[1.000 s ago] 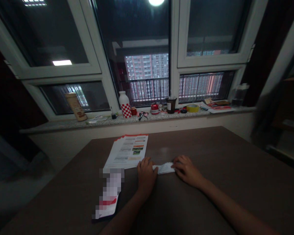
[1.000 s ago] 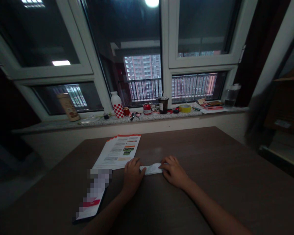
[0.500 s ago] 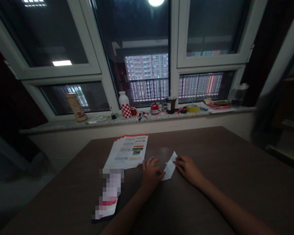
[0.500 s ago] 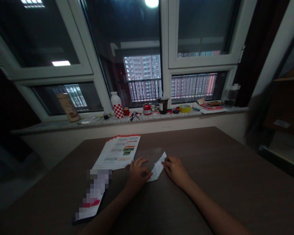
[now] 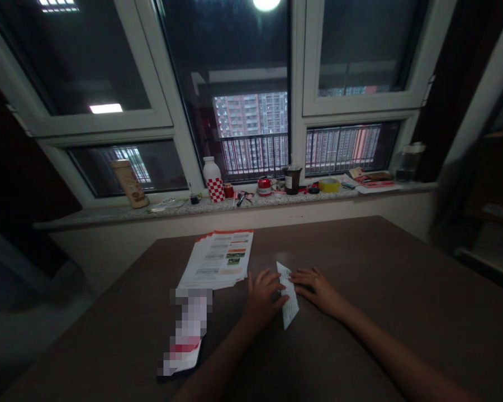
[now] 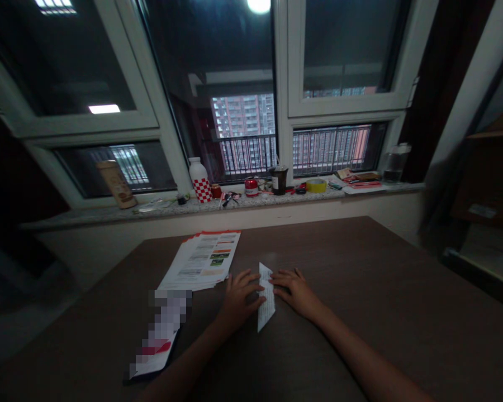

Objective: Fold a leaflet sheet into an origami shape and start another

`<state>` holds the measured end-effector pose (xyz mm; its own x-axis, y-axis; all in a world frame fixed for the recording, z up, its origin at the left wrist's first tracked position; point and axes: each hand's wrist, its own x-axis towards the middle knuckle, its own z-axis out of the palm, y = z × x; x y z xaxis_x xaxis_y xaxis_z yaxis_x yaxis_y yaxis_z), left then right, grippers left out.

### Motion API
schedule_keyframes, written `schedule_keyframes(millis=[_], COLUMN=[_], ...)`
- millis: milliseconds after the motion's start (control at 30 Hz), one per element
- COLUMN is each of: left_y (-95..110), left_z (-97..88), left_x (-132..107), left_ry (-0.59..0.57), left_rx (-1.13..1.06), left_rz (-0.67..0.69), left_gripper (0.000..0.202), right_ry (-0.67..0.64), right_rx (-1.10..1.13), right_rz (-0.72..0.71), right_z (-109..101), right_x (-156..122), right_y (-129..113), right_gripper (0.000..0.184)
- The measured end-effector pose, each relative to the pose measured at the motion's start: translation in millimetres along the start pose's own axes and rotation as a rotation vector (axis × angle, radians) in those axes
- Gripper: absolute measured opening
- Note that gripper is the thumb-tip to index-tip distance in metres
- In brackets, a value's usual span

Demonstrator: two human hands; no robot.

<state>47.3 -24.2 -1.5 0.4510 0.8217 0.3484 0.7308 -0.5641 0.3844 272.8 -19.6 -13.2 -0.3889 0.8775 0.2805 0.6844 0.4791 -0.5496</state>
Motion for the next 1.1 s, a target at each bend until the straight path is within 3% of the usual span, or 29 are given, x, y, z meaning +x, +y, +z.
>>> schedule_keyframes(millis=[133, 300, 533, 800, 1100], left_y=[2.2, 2.5, 1.2, -3.0, -5.6], left_z=[0.4, -0.1, -0.8, 2.1, 2.7], left_x=[1.1, 1.9, 5.3, 9.3, 8.3], left_ry=[-0.019, -0.079, -0.114, -0.211, -0.213], left_rx=[-0.017, -0.008, 0.043, 0.094, 0.166], left_rz=[-0.003, 0.011, 0.062, 0.168, 0.138], left_gripper=[0.015, 0.025, 0.038, 0.042, 0.057], right_ry=[-0.028, -0.013, 0.182, 0.190, 0.188], right_rx=[0.051, 0.095, 0.133, 0.114, 0.113], right_rz=[-0.014, -0.017, 0.107, 0.114, 0.083], right_z=[0.1, -0.3, 1.2, 3.1, 2.4], right_x=[0.7, 1.8, 2.3, 2.8, 2.6], right_y=[2.7, 5.4, 10.9, 14.2, 15.8], right_gripper=[0.030, 0.030, 0.027, 0.026, 0.024])
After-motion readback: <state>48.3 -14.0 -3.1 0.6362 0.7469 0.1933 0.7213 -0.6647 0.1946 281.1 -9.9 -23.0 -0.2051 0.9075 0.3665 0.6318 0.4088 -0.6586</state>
